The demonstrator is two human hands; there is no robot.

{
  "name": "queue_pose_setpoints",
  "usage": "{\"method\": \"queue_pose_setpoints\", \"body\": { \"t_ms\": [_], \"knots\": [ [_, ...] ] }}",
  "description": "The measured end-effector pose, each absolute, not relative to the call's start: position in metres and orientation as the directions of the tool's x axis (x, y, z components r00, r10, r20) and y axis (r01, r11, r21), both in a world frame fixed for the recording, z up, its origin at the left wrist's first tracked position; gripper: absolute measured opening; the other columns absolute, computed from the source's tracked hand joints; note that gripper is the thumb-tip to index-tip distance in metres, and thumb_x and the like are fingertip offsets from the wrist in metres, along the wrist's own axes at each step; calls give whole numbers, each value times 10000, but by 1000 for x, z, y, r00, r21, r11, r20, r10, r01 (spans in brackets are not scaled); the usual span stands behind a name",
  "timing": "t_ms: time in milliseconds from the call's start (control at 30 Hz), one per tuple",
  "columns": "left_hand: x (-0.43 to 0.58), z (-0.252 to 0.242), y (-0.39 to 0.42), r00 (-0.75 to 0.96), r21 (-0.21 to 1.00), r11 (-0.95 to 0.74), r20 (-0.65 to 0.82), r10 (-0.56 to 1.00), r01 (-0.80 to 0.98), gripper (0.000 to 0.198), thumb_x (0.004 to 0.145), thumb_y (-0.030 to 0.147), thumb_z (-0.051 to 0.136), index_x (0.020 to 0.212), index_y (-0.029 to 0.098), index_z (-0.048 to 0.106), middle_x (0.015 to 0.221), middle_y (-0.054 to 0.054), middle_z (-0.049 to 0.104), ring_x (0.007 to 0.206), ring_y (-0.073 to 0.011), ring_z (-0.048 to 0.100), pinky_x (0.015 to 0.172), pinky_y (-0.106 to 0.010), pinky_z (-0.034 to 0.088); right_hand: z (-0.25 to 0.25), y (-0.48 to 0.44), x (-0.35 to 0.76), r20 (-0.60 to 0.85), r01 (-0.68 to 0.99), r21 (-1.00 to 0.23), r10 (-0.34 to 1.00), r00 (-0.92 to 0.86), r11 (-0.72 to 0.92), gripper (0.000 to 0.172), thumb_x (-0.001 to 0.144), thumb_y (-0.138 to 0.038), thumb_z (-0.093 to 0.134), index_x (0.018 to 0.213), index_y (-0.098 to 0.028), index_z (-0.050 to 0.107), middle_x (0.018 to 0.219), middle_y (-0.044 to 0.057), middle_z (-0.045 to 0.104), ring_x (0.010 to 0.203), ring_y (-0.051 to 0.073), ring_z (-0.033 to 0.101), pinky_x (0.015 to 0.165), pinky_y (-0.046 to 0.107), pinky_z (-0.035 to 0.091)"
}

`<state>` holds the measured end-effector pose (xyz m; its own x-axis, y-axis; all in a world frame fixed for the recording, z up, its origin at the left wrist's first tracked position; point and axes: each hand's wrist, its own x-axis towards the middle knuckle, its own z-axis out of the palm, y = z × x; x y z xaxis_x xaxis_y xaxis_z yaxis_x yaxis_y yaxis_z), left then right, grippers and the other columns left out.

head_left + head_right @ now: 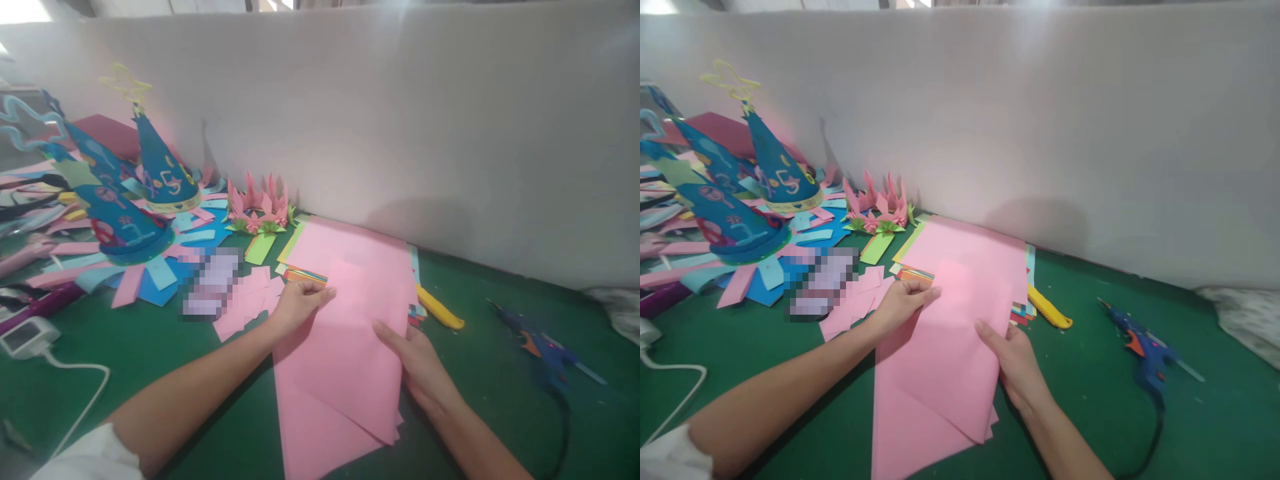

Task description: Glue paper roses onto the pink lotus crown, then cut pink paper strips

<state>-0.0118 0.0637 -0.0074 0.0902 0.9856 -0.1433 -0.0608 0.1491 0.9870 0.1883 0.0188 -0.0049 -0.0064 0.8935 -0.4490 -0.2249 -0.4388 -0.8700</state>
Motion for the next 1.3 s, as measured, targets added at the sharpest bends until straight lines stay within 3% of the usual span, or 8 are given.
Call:
{"method": "queue_pose_setpoints", "body": {
  "t_ms": [367, 500, 567, 700, 833, 967, 1133, 1300],
  "knots": [
    [-17, -6, 69, 92, 994, 58, -66, 994, 91, 335, 683, 455, 673, 594, 151, 564, 494, 51, 434, 464, -70, 351, 470, -227, 259, -9, 18, 186, -389, -162, -908, 921, -16, -386, 542, 633, -428, 767, 1075, -141, 640, 1024, 129, 701, 916, 308, 656, 845, 446, 507],
    [-24, -7, 76, 49, 942, -41, 26, 998, 332, 248, 718, 364, 640, 599, 152, 594, 547, 26, 526, 514, -95, 428, 505, -231, 297, -14, 18, 187, -80, 130, -988, 996, 35, -84, 860, 682, -415, 727, 1408, -191, 323, 1354, 144, 486, 1133, 303, 540, 933, 463, 452],
    [-26, -8, 78, 46, 907, -75, 61, 997, 415, 234, 735, 333, 620, 584, 158, 584, 547, 25, 537, 517, -100, 437, 510, -234, 298, -15, 17, 190, 165, 401, -908, 984, 74, 122, 945, 690, -397, 720, 1458, -217, 201, 1433, 141, 378, 1215, 321, 458, 988, 501, 389],
    [-27, -11, 80, 75, 848, -162, 143, 987, 504, 220, 767, 281, 586, 581, 166, 561, 550, 28, 537, 523, -104, 444, 520, -233, 297, -12, 11, 190, 455, 681, -552, 858, -238, 482, 627, 812, -309, 595, 1395, -312, 366, 1468, 51, 345, 1339, 296, 301, 1091, 509, 218],
    [-26, -15, 79, 123, 807, -236, 201, 972, 542, 77, 798, 230, 559, 771, 170, 600, 573, 43, 531, 543, -108, 465, 558, -226, 329, -12, 6, 184, 291, 603, -359, 700, -653, 712, 450, 908, -260, 447, 1341, -379, 430, 1449, -15, 382, 1350, 235, 304, 1095, 499, 210],
    [-27, -19, 78, 165, 796, -272, 217, 962, 540, 319, 807, 168, 542, 1124, 195, 512, 596, 69, 551, 580, -122, 519, 606, -223, 371, -16, 5, 181, 129, 550, -257, 592, -796, 795, 451, 947, -280, 381, 1394, -330, 348, 1475, -8, 324, 1379, 212, 237, 1096, 512, 221],
    [-30, -23, 78, 221, 755, -325, 240, 945, 570, 71, 828, 186, 532, 839, 190, 602, 721, 21, 633, 688, -129, 575, 676, -231, 404, -20, 7, 183, 88, 539, -197, 563, -822, 819, 458, 959, -293, 354, 1414, -308, 308, 1470, -6, 326, 1375, 211, 249, 1090, 508, 252],
    [-31, -22, 80, 245, 748, -341, 241, 939, 570, 106, 820, 165, 536, 746, 171, 611, 709, 16, 639, 691, -122, 578, 682, -221, 405, -22, 7, 182, 63, 543, -168, 558, -827, 823, 469, 967, -293, 329, 1431, -299, 266, 1478, -11, 299, 1372, 214, 256, 1089, 505, 255]
  ]
}}
